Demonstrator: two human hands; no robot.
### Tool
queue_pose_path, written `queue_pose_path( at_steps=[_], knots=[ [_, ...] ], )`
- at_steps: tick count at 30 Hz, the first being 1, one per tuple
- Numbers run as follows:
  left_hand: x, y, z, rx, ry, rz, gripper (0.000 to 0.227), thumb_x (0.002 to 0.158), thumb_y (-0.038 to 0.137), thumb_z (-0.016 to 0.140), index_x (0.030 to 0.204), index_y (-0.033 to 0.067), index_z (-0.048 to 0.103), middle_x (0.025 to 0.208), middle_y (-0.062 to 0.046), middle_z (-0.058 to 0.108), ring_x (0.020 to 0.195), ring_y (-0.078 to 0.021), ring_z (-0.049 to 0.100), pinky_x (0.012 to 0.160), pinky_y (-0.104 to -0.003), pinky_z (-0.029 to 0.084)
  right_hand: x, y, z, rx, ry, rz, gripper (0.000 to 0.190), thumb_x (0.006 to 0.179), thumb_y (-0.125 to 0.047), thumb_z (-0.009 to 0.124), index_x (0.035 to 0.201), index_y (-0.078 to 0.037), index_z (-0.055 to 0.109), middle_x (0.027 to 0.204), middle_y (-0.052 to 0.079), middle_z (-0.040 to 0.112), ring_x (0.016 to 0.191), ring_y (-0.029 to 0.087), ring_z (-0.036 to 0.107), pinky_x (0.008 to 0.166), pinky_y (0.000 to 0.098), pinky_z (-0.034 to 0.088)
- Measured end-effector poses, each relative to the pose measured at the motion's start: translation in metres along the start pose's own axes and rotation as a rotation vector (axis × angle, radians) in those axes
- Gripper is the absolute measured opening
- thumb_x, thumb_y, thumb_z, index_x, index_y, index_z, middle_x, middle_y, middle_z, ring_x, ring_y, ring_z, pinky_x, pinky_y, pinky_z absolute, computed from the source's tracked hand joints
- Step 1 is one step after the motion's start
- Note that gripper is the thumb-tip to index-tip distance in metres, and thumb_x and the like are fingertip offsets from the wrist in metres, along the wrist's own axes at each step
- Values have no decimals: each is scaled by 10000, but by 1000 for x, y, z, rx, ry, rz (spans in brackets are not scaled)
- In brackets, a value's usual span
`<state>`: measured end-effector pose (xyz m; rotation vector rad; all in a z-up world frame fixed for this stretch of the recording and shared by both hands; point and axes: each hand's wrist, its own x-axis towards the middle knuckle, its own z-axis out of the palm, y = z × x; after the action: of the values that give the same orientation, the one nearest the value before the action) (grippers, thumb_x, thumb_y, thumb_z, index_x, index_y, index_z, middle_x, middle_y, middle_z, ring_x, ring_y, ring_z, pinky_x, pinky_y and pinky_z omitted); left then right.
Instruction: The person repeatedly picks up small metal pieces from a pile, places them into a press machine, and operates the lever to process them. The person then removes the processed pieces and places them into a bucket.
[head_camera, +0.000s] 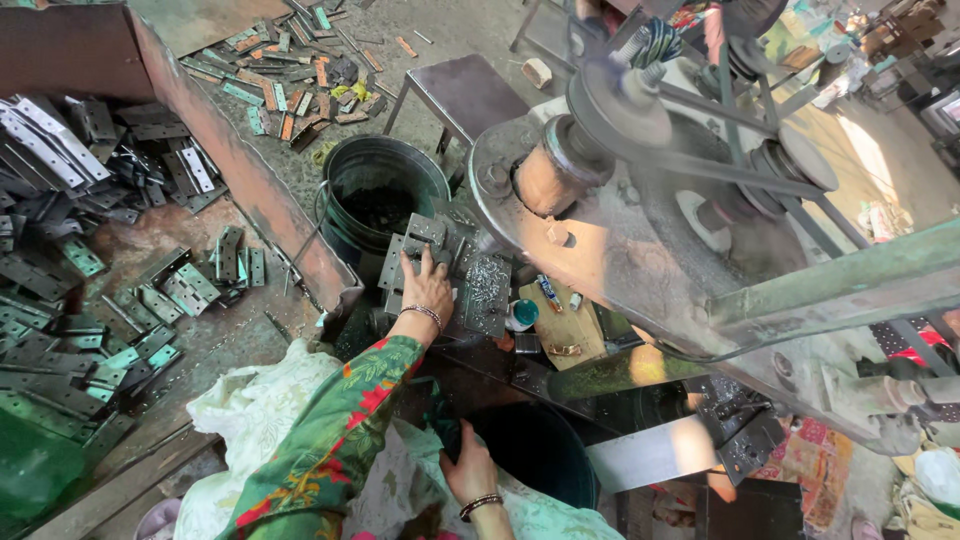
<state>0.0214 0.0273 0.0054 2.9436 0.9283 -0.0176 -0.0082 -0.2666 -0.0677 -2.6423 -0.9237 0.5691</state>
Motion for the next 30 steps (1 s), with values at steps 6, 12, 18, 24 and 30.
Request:
queue_pose_path(
  at_steps=[6, 12, 18, 24, 30],
  knots=[
    [7, -4, 0, -3, 3, 29, 432, 1012, 305, 431, 1343, 145, 658, 1515, -32, 466, 1528, -393, 153, 1113, -790, 111, 14, 33, 51, 126, 135, -106, 733, 806, -288, 787, 1446, -145, 459, 1018, 273, 726, 948, 464, 703, 790, 530, 593],
    [6, -10, 0, -18, -2, 32, 412, 1016, 266, 433, 1322, 144, 680, 1529, -19, 468, 1544, -379, 161, 1119, -793, 117, 4, 10, 25, 12, 16, 36, 763, 811, -284, 773, 1480, -203, 415, 1017, 257, 724, 991, 468, 676, 835, 554, 547],
    [5, -2, 7, -23, 22, 42, 424, 1037, 286, 396, 1324, 147, 676, 1519, -11, 474, 1534, -365, 177, 1127, -785, 110, 3, -8, -24, -69, -49, 2, 711, 822, -319, 773, 1435, -170, 443, 1017, 230, 738, 972, 441, 706, 839, 527, 574],
    [3, 1, 3, -5, 37, 12, 430, 1021, 287, 408, 1325, 149, 679, 1506, -10, 491, 1520, -366, 204, 1119, -783, 114, 3, 16, 33, -28, 24, 25, 795, 832, -341, 766, 1504, -168, 379, 984, 265, 722, 950, 467, 688, 820, 543, 556],
    [0, 4, -4, 13, 38, 35, 440, 1042, 348, 403, 1305, 144, 691, 1500, -21, 500, 1526, -372, 195, 1126, -788, 108, 8, 40, 64, 148, 110, -90, 720, 823, -292, 770, 1458, -128, 472, 996, 295, 711, 963, 487, 676, 798, 539, 567]
  ],
)
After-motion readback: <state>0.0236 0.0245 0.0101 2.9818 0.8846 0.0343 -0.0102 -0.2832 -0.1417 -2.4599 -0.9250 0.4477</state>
